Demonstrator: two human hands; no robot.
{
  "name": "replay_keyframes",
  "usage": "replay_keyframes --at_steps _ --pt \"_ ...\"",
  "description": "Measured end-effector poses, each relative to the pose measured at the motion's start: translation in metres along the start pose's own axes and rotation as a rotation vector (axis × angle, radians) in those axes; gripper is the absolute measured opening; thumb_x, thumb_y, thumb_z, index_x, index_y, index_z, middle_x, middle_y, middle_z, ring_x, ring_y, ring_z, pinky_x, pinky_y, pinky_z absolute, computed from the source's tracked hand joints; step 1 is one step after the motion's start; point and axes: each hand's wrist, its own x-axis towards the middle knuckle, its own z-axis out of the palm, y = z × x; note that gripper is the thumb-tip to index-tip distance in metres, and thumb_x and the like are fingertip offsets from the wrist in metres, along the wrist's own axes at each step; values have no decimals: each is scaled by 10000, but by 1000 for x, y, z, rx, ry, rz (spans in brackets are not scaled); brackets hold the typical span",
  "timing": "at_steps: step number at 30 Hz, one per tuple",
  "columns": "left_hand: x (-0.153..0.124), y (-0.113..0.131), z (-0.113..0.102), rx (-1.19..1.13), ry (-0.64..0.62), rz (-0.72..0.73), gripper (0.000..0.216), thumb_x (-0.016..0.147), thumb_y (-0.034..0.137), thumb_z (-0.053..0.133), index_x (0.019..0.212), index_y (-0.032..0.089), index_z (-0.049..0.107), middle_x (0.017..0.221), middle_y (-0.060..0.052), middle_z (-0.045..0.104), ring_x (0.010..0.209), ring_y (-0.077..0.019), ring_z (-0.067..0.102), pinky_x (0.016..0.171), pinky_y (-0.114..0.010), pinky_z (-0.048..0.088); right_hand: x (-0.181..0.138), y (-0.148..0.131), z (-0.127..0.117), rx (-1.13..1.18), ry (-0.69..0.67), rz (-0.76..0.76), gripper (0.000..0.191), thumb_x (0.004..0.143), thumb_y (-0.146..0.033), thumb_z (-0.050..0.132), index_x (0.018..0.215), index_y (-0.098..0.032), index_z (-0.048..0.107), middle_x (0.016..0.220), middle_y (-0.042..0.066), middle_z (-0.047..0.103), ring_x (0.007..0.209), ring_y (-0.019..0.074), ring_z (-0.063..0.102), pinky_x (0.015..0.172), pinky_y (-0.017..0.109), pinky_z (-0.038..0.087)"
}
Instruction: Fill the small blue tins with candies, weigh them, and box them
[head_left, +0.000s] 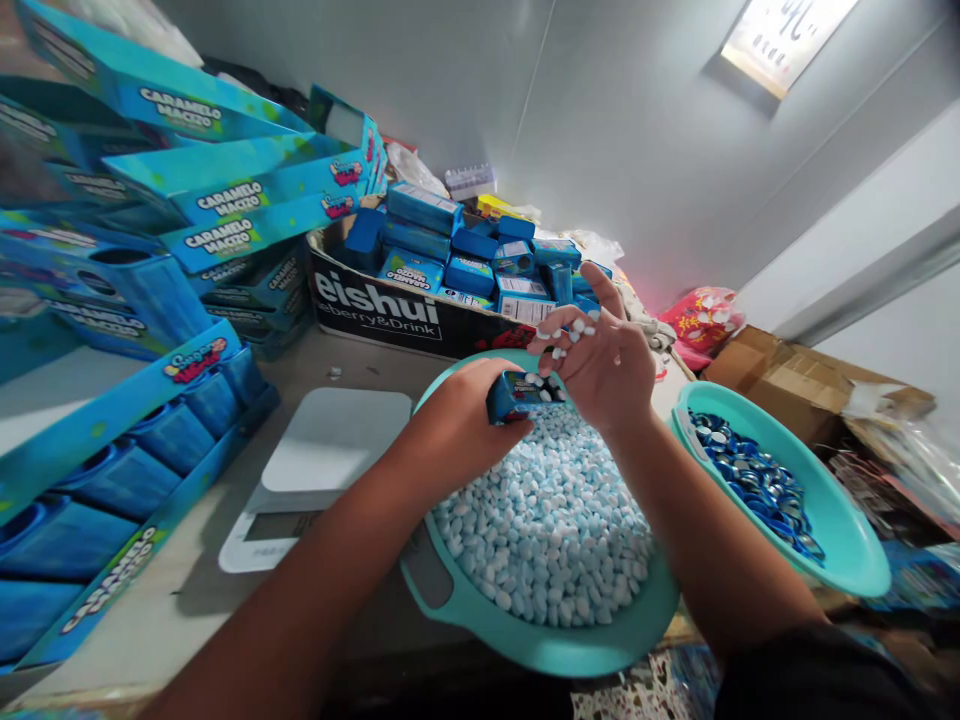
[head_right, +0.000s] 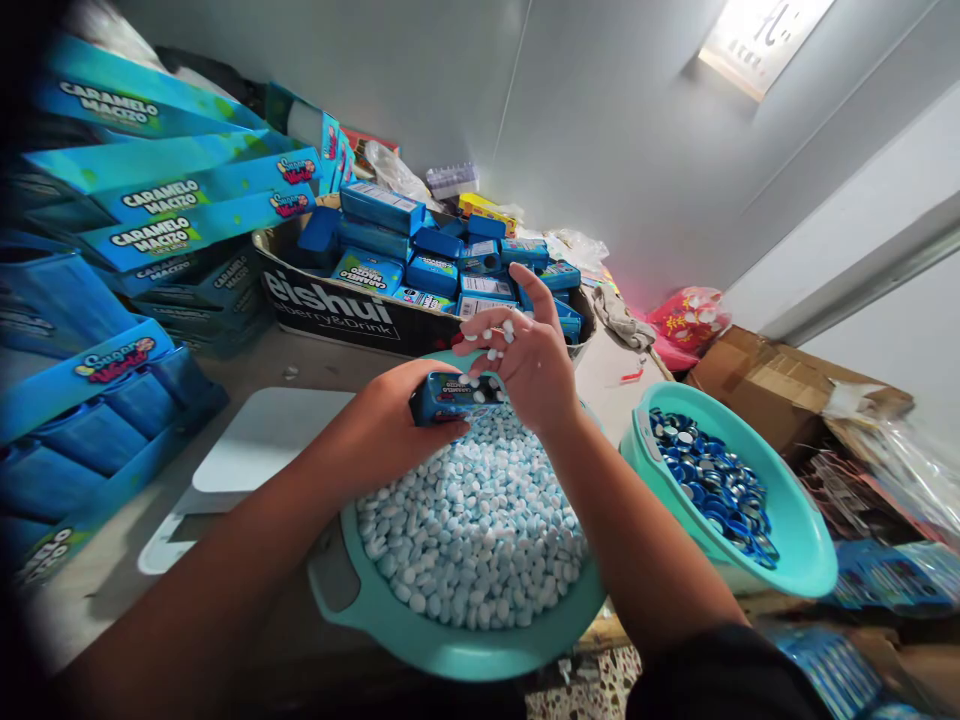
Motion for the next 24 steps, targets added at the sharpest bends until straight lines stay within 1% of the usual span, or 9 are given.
replay_keyframes --at_steps 5,10,13,16,19,21,24 --pt "0 1 -1 -12 -5 -10 319 727 183 713 1037 237 655 1023 6 705 945 -206 653 836 -333 491 -2 -2 4 -84 -58 -2 794 869 -557 584 1547 -330 237 961 32 646 814 220 656 584 311 533" --pt "0 1 -1 -20 -21 -30 303 739 189 701 1034 237 659 1028 6 709 947 -214 654 867 -347 494 -3 -7 5 -138 -105 37 808 848 -548 595 1545 -290 275 970 49 659 872 247 666 557 302 534" --pt "0 0 -1 -22 -13 -34 307 748 203 702 1049 239 658 1050 1 706 977 -224 650 880 -355 491 -4 -11 2 -157 -147 66 775 848 -534 623 1519 -278 331 977 58 668 931 266 673 591 320 562" --pt "-1 -2 -1 -34 1 -12 309 749 190 703 1052 228 652 1069 -12 700 1004 -225 644 885 -351 489 -6 -16 -2 -161 -188 34 627 867 -502 656 1425 -287 467 995 51 680 992 267 674 636 322 584" --pt "-1 -3 -2 -57 -20 59 326 756 172 695 1075 213 643 1083 -27 692 1016 -219 637 892 -347 484 -8 -21 -5 -205 -174 -20 406 864 -447 703 1220 -262 639 1017 46 698 1021 261 674 647 307 595" --pt "-2 -4 -1 -59 -28 56 335 755 183 701 1084 207 642 1073 -36 691 1010 -226 637 879 -352 488 -8 -24 -7 -223 -168 -35 294 873 -424 710 1101 -239 704 1023 52 711 1020 260 678 650 305 598" --pt "-2 -4 -1 -35 -16 13 352 752 208 714 1095 210 635 1056 -39 693 989 -235 643 843 -354 497 -7 -26 -8 -233 -219 -41 235 905 -410 687 1033 -222 750 1049 65 720 1021 259 678 659 303 597"
